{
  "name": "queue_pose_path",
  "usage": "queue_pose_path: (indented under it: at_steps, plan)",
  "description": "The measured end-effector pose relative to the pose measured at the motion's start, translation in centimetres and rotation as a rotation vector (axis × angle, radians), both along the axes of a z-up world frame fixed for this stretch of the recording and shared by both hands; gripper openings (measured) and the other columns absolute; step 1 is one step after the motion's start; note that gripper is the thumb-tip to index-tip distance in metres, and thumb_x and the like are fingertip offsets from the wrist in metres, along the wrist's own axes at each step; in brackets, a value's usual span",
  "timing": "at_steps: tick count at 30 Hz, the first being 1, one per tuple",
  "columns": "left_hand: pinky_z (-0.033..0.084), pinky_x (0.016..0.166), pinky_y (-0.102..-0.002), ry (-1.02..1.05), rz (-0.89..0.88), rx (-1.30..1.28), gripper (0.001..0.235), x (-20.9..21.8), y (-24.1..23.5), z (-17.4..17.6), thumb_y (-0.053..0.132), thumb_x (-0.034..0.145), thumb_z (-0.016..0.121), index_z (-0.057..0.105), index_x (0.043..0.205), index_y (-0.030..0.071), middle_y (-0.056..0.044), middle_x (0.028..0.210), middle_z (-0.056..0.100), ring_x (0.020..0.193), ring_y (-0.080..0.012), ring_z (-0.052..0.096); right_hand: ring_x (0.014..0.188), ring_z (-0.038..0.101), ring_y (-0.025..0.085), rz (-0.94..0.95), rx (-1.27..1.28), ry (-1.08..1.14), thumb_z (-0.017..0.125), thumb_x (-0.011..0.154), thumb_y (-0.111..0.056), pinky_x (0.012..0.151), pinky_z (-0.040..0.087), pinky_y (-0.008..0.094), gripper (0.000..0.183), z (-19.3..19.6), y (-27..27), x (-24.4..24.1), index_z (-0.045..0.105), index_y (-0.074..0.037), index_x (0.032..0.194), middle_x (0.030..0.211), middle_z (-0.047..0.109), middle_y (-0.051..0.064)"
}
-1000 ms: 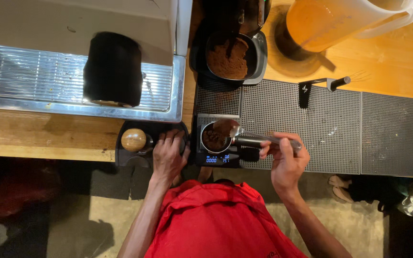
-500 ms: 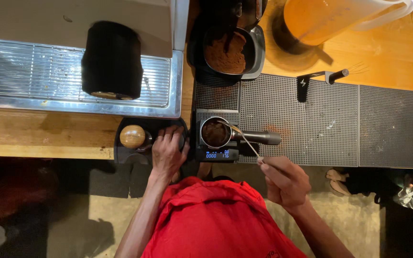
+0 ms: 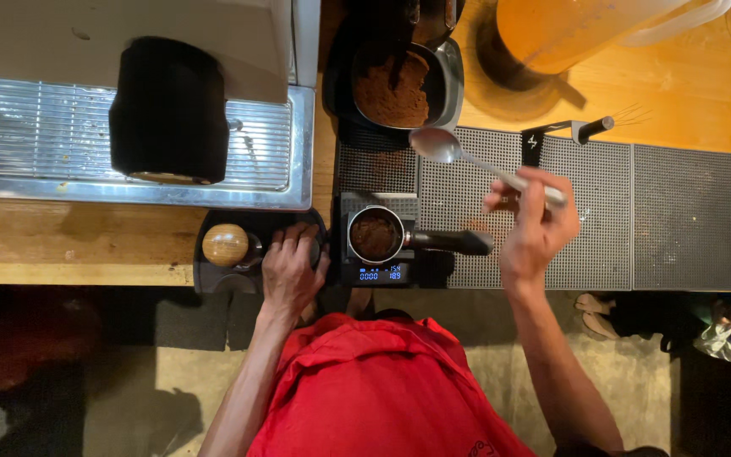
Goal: The person cleans a portafilter with a yellow sponge, then scoops coffee grounds into it while weighing it on a digital scale. They use a tamper to compress the grounds and lock the portafilter into the espresso machine. This sequence is repeated for a second dose.
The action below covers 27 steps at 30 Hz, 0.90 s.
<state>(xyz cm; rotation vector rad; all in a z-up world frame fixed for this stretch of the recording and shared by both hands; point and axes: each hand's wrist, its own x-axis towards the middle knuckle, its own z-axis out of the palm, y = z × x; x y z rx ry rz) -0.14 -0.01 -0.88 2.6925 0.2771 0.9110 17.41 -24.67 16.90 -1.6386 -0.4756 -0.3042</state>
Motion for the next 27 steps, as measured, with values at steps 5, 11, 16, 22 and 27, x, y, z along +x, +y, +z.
queue_pose_path:
  at_steps: [5, 11, 16, 22, 27]
  plan:
    - [0.054, 0.080, -0.041, 0.067, -0.041, -0.041, 0.034, -0.3, -0.2, 1.5, 0.027, 0.088, 0.073, 0.069, 0.117, 0.010, -0.011, 0.113, 0.066, 0.095, -0.0330, 0.064, 0.076, 0.072, 0.022, 0.066, -0.052, 0.125, 0.051, 0.112, -0.022, 0.062, 0.062, 0.030, 0.024, -0.5, 4.0, 6.6, 0.061, 0.000, 0.117, 0.091, 0.070, 0.019]
    - [0.054, 0.079, -0.041, 0.058, -0.048, -0.067, 0.032, 0.1, -0.1, 1.6, 0.025, 0.089, 0.073, 0.069, 0.115, 0.007, -0.012, 0.110, 0.066, 0.093, -0.0328, 0.063, 0.075, 0.071, 0.023, 0.141, -0.180, 0.182, 0.048, 0.110, -0.010, 0.060, 0.063, 0.032, 0.020, -3.6, 7.4, 10.3, 0.063, 0.000, 0.118, 0.093, 0.070, 0.020]
    - [0.056, 0.076, -0.036, -0.017, 0.005, -0.016, 0.032, 0.2, 0.0, 0.5, 0.031, 0.087, 0.072, 0.071, 0.111, 0.010, -0.009, 0.108, 0.065, 0.092, -0.0283, 0.066, 0.070, 0.073, 0.019, 0.143, -0.087, 0.411, 0.048, 0.110, -0.010, 0.058, 0.066, 0.027, 0.020, -5.5, 7.7, 10.7, 0.063, 0.001, 0.116, 0.089, 0.071, 0.017]
    - [0.056, 0.073, -0.036, -0.023, -0.011, -0.012, 0.032, 0.2, 0.1, 0.8, 0.030, 0.086, 0.072, 0.071, 0.112, 0.010, -0.010, 0.107, 0.065, 0.089, -0.0287, 0.066, 0.064, 0.074, 0.020, 0.007, 0.176, 0.627, 0.048, 0.109, -0.015, 0.050, 0.063, 0.025, 0.018, -7.9, 4.8, 12.6, 0.062, -0.004, 0.115, 0.089, 0.074, 0.021]
    - [0.056, 0.073, -0.038, -0.029, -0.002, -0.010, 0.034, 0.4, 0.1, 0.6, 0.030, 0.084, 0.075, 0.072, 0.112, 0.011, -0.010, 0.108, 0.066, 0.089, -0.0295, 0.067, 0.065, 0.075, 0.022, -0.011, 0.246, 0.649, 0.049, 0.110, -0.017, 0.051, 0.062, 0.027, 0.020, -6.5, 3.7, 10.9, 0.063, -0.004, 0.115, 0.090, 0.076, 0.024]
